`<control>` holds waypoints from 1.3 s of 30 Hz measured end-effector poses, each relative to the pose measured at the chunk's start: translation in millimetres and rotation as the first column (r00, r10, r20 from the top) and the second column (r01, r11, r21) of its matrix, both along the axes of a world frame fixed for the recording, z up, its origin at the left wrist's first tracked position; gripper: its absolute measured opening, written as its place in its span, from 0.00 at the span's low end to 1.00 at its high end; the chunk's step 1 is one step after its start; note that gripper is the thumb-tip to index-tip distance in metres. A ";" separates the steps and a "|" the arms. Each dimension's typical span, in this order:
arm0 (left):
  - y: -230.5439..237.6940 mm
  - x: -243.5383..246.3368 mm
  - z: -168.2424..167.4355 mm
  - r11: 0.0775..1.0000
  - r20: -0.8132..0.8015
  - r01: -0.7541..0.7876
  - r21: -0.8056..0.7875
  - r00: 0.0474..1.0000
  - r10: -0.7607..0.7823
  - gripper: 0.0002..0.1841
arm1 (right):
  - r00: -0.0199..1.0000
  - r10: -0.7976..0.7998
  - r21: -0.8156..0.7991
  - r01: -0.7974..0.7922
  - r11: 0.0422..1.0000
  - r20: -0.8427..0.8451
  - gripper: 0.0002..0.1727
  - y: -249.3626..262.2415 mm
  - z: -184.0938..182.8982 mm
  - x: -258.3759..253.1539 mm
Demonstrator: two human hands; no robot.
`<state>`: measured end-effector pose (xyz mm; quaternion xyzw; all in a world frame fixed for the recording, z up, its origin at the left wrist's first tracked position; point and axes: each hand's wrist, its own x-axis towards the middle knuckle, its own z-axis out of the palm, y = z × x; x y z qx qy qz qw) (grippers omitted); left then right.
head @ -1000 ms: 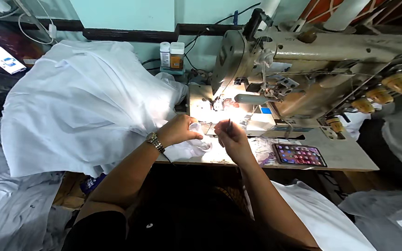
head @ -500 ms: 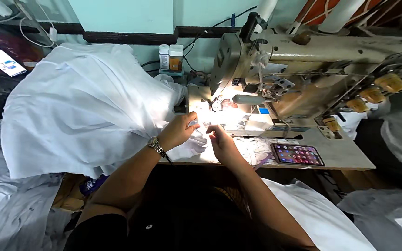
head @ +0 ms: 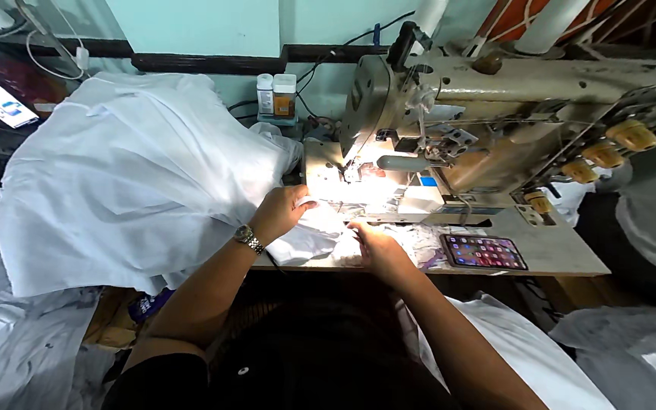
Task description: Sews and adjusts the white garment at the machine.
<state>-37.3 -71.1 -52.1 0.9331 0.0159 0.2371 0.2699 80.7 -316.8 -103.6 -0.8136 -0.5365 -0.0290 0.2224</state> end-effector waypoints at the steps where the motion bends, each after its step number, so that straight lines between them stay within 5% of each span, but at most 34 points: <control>1: 1.8 -0.6 -3.1 0.999 0.010 0.005 0.033 1.000 -0.005 0.10 | 1.000 0.015 -0.018 -0.015 1.000 0.022 0.18 -1.0 0.0 0.3; 12: 8.6 -7.4 -10.2 0.998 -0.026 0.052 0.042 0.998 -0.051 0.06 | 0.989 0.013 -0.090 0.000 0.996 0.147 0.06 -16.6 -3.8 21.6; 17: 54.4 -23.5 7.3 0.974 -0.024 -0.224 -0.033 0.975 0.223 0.12 | 0.985 -0.166 -0.177 0.173 0.969 0.050 0.13 -48.8 -9.3 44.1; 23: 16.1 -12.9 15.3 0.992 -0.094 -0.038 -0.123 0.995 0.027 0.11 | 0.985 -0.135 0.185 0.154 0.971 -0.109 0.15 -22.3 -6.9 22.4; 30: 5.7 -19.8 21.2 0.992 -0.102 -0.001 -0.128 0.995 -0.012 0.08 | 0.951 0.034 0.402 0.098 0.910 -0.308 0.14 21.9 -12.6 -8.5; 39: -5.9 -10.5 17.3 0.978 -0.136 -0.044 -0.203 0.991 0.017 0.10 | 0.988 -0.021 0.500 0.096 0.861 -0.154 0.23 47.3 -6.0 -35.2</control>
